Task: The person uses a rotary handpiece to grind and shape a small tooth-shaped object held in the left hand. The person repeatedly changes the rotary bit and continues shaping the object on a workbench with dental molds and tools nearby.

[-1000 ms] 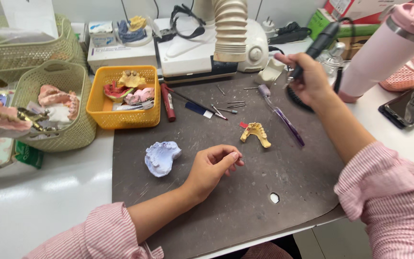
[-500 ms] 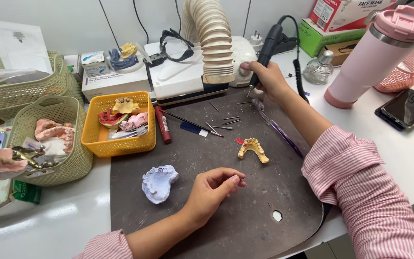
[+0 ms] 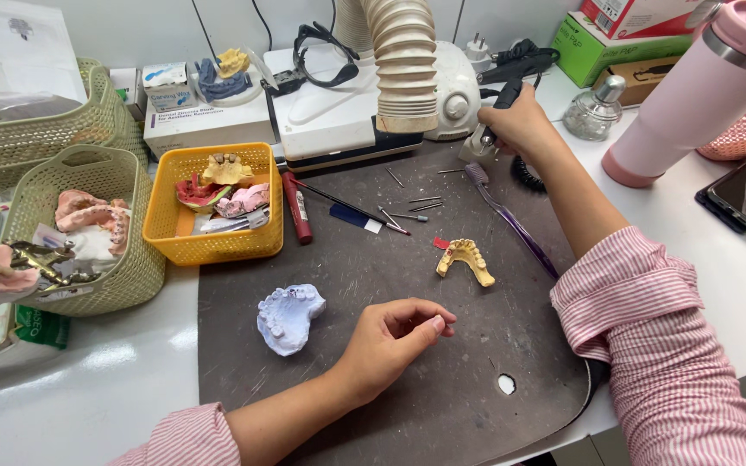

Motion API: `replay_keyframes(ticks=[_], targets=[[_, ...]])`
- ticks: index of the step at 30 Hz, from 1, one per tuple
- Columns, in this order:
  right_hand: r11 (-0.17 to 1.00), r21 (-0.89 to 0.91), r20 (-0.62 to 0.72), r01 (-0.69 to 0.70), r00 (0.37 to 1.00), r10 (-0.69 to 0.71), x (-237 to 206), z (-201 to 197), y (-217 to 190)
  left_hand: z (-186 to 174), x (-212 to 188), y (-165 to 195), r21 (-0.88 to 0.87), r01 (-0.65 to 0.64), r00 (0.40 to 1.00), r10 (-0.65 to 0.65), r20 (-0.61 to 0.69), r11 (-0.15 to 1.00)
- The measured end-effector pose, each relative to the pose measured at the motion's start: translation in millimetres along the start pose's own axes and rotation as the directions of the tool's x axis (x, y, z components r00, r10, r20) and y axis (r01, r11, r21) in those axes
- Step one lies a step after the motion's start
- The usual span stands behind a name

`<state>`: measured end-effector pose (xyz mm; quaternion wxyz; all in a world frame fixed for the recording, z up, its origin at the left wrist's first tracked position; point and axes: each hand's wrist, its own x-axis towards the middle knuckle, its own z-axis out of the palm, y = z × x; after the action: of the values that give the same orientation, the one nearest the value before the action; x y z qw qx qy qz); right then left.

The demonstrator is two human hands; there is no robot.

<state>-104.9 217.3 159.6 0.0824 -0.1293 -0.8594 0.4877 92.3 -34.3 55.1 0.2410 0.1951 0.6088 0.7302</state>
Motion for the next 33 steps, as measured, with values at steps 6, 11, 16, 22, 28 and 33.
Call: replay_keyframes(ticks=[6, 11, 16, 22, 28, 33], targets=[[0.999, -0.021, -0.018, -0.036, 0.999, 0.036, -4, 6, 1, -8, 0, 11, 0.717, -0.275, 0.907, 0.419, -0.026, 0.641], [0.994, -0.103, 0.010, -0.020, 1.000, 0.022, -5, 2, 7, -15, 5, 4, 0.899, -0.281, 0.829, 0.557, 0.051, 0.336], [0.684, -0.689, -0.178, 0.239, 0.860, -0.479, -4, 9, 16, -13, 2, -2, 0.934, -0.285, 0.812, 0.572, 0.117, 0.214], [0.513, -0.637, -0.015, 0.576, 0.655, -0.755, -11, 28, 11, -13, 2, -3, 0.942, -0.240, 0.823, 0.564, 0.070, 0.234], [0.294, -0.597, 0.286, 0.746, 0.541, -0.791, -12, -18, 0, -16, 5, -4, 0.914, -0.225, 0.818, 0.575, -0.011, 0.338], [-0.046, -0.747, 0.489, 0.663, 0.501, -0.714, -25, -31, 4, -14, 4, -4, 0.962, -0.146, 0.835, 0.550, -0.005, 0.231]])
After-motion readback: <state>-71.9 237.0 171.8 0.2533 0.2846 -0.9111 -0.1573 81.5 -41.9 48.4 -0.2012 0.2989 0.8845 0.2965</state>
